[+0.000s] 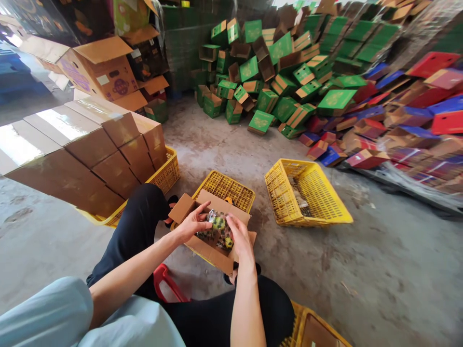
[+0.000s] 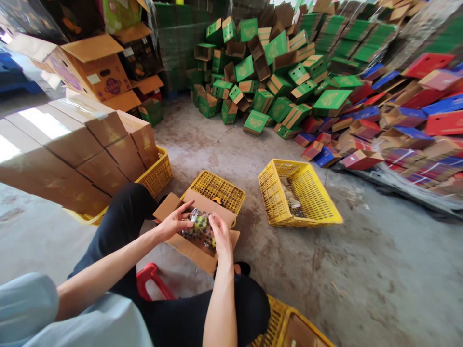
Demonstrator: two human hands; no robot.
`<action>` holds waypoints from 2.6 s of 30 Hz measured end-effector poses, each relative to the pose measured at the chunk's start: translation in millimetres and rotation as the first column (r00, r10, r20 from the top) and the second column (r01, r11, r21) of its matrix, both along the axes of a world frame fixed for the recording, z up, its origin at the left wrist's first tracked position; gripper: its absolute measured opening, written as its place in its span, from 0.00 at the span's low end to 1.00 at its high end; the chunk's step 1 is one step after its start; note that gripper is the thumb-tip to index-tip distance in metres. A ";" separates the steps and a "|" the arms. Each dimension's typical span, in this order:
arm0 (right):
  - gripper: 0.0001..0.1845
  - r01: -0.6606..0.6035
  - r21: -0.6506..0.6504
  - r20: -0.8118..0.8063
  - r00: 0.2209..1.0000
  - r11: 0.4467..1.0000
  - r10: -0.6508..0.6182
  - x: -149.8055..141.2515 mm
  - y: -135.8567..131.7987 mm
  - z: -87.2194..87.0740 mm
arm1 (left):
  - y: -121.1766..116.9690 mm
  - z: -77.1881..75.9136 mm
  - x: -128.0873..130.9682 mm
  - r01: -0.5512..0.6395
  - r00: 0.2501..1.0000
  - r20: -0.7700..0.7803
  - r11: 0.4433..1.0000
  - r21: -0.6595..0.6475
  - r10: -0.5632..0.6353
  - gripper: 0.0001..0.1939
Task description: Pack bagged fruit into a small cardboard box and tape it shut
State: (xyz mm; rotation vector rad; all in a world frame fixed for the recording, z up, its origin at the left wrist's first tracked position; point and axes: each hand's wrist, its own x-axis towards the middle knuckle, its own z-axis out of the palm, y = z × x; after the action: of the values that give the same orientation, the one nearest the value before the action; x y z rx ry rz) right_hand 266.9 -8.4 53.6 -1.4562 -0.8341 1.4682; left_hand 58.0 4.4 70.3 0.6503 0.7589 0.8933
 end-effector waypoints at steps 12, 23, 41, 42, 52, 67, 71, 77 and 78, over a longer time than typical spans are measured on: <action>0.26 -0.002 0.084 -0.031 0.999 0.996 0.004 -4.1 -1.3 10.0 | 3.8 -8.5 6.3 -0.209 0.959 -0.203 0.977 -0.036 0.197 0.26; 0.25 0.063 0.140 0.019 0.998 0.988 -0.066 2.5 0.3 3.3 | 6.2 -16.3 0.7 -0.220 0.963 -0.178 0.972 -0.081 0.203 0.27; 0.30 -0.128 0.187 0.023 0.992 0.974 0.126 -6.8 1.2 15.6 | 5.6 -24.7 -1.0 -0.029 0.999 -0.027 0.959 -0.284 0.023 0.26; 0.31 -0.088 0.173 0.031 0.996 0.981 0.084 -4.7 2.7 12.3 | 5.0 -24.3 -1.1 -0.009 1.000 -0.011 0.963 -0.271 0.006 0.26; 0.33 -0.108 0.086 0.018 0.994 0.990 0.107 -6.0 0.0 3.0 | -1.9 -14.8 6.9 0.122 0.992 0.059 0.960 -0.251 -0.110 0.24; 0.19 -0.155 -0.021 0.507 0.850 0.988 0.144 17.0 6.1 -24.6 | 1.1 -39.1 -7.7 -0.059 0.973 -0.228 0.989 -0.137 0.027 0.27; 0.09 -0.284 -0.172 0.674 0.665 0.943 0.323 10.8 6.0 -37.5 | -2.5 -49.9 -9.5 -0.040 0.970 -0.244 0.984 -0.171 -0.003 0.27; 0.09 -0.391 -0.338 0.755 0.431 0.856 0.495 -1.6 7.8 -51.7 | -11.8 -60.3 -4.9 0.073 0.971 -0.203 0.962 -0.264 -0.130 0.29; 0.11 -0.390 -0.359 0.763 0.401 0.848 0.507 -2.4 8.3 -53.1 | -12.3 -61.2 -5.6 0.087 0.969 -0.199 0.959 -0.271 -0.144 0.29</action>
State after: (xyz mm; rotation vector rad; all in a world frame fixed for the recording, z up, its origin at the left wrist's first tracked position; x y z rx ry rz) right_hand 264.6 -0.1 0.5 -2.2074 -1.9058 1.0988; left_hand 52.4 -7.9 9.1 0.5567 1.0048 0.6059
